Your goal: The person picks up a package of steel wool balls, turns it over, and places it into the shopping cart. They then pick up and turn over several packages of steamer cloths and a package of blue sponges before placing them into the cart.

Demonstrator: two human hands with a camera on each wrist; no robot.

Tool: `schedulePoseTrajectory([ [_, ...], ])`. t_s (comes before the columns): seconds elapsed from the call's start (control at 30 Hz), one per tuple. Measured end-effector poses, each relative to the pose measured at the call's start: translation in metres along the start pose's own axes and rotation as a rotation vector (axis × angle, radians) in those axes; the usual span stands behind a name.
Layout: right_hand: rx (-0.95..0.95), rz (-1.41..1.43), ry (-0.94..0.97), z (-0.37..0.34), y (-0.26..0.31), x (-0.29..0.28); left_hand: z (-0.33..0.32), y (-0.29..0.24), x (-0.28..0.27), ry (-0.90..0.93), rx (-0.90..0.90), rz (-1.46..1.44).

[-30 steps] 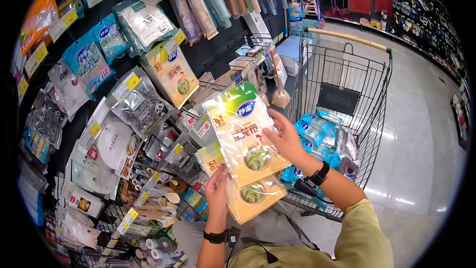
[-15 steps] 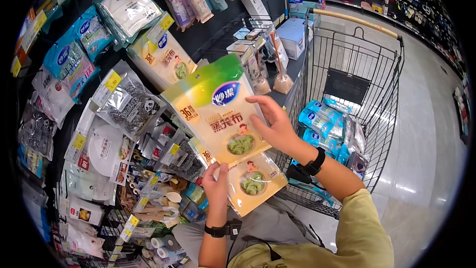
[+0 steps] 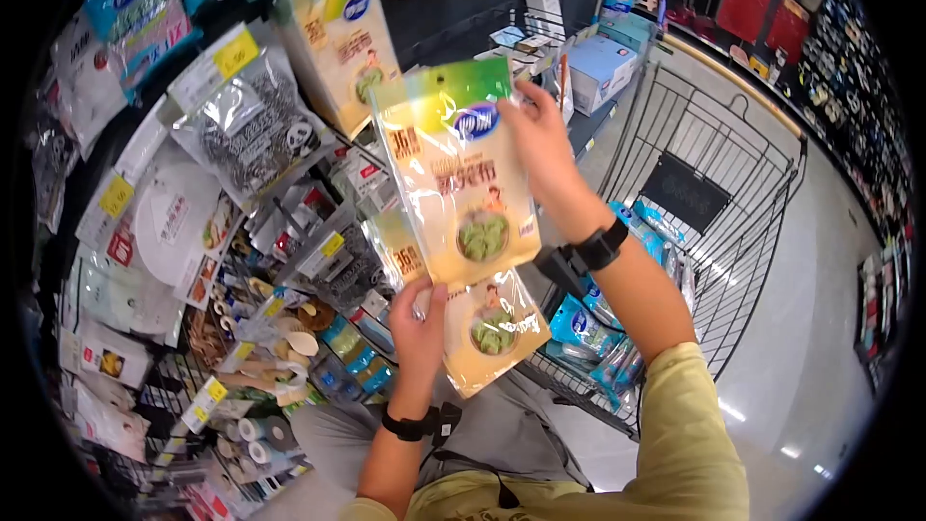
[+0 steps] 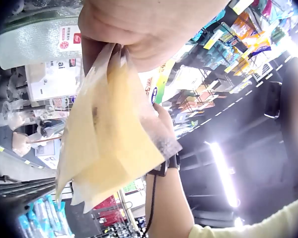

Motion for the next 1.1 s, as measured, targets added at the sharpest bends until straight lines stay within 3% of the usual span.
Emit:
schedulePoseTrajectory([
  [0.1,0.017,0.035,0.150,0.037,0.016,0.034,0.024,-0.011,0.006,-0.030,-0.021,-0.160],
  [0.27,-0.115,-0.070,0.318,0.080,0.038,0.083,0.064,-0.037,0.008,0.000,-0.160,-0.485],
  [0.37,-0.083,-0.055,0.345,0.103,0.031,0.098,0.081,-0.043,0.012,0.032,-0.181,-0.642],
  [0.57,-0.045,-0.002,0.333,0.144,0.021,0.102,0.103,-0.042,0.014,0.080,-0.140,-0.628],
  [0.67,-0.039,0.001,0.390,0.166,0.021,0.097,0.110,-0.041,0.014,0.010,-0.014,-0.529],
  [1.1,-0.111,0.057,0.352,0.181,0.032,0.107,0.123,-0.036,0.027,-0.055,0.115,-0.372],
])
Point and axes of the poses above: each hand's wrist, its own z-axis towards the middle knuckle, its own x-axis out of the palm, y = z × x, the point moved 4 cm from there along z, towards the middle knuckle, and after that the axes turned 4 degrees about z, right-handed, at the moved point
